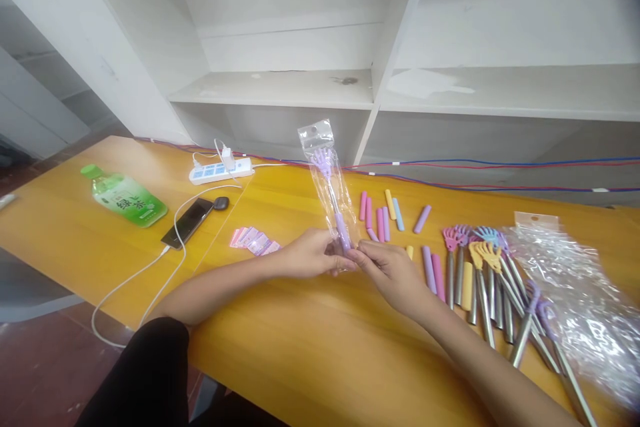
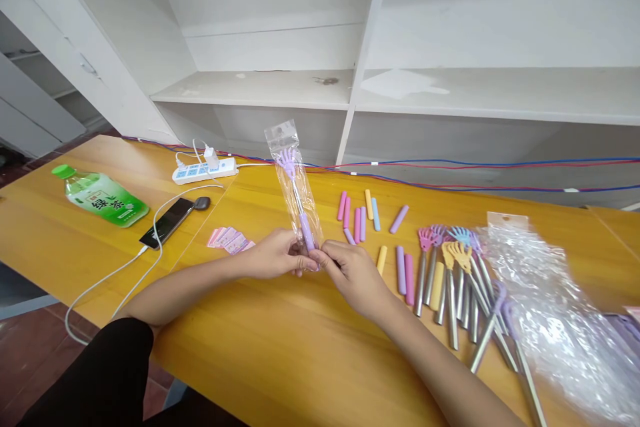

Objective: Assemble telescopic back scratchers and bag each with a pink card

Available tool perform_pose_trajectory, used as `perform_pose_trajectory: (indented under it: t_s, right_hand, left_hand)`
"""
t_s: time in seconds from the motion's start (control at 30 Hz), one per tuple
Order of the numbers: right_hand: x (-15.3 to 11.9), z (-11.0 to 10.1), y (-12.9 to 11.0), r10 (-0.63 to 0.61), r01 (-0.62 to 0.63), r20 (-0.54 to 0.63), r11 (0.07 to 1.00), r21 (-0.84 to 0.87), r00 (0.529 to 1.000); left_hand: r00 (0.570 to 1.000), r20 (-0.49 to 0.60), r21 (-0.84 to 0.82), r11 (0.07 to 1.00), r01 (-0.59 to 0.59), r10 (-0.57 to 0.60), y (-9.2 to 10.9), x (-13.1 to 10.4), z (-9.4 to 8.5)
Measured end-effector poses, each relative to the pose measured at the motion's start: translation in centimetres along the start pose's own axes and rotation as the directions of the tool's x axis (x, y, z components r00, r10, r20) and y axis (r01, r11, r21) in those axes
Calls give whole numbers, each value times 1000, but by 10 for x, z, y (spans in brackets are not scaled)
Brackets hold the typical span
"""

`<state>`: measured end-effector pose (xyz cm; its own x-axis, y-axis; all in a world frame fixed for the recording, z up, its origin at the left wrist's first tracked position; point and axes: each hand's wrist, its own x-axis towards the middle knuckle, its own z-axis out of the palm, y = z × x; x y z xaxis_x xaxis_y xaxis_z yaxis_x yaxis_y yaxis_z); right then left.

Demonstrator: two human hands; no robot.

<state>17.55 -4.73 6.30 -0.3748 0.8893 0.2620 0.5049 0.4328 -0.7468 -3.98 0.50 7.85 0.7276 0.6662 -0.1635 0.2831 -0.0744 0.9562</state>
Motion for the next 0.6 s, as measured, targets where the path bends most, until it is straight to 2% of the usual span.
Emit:
perform_pose_trajectory:
  t_s: [0.23, 0.6]
  right_hand:
    - [4, -13, -2, 16, -14, 47, 998, -57, 999]
    - [4, -34, -5, 123, -100, 210, 988, -116, 970]
  left_hand:
    - [1000, 4, 2, 1000, -23, 23, 0, 2, 0]
    - [997, 38, 90, 994, -66, 63, 13, -2, -7]
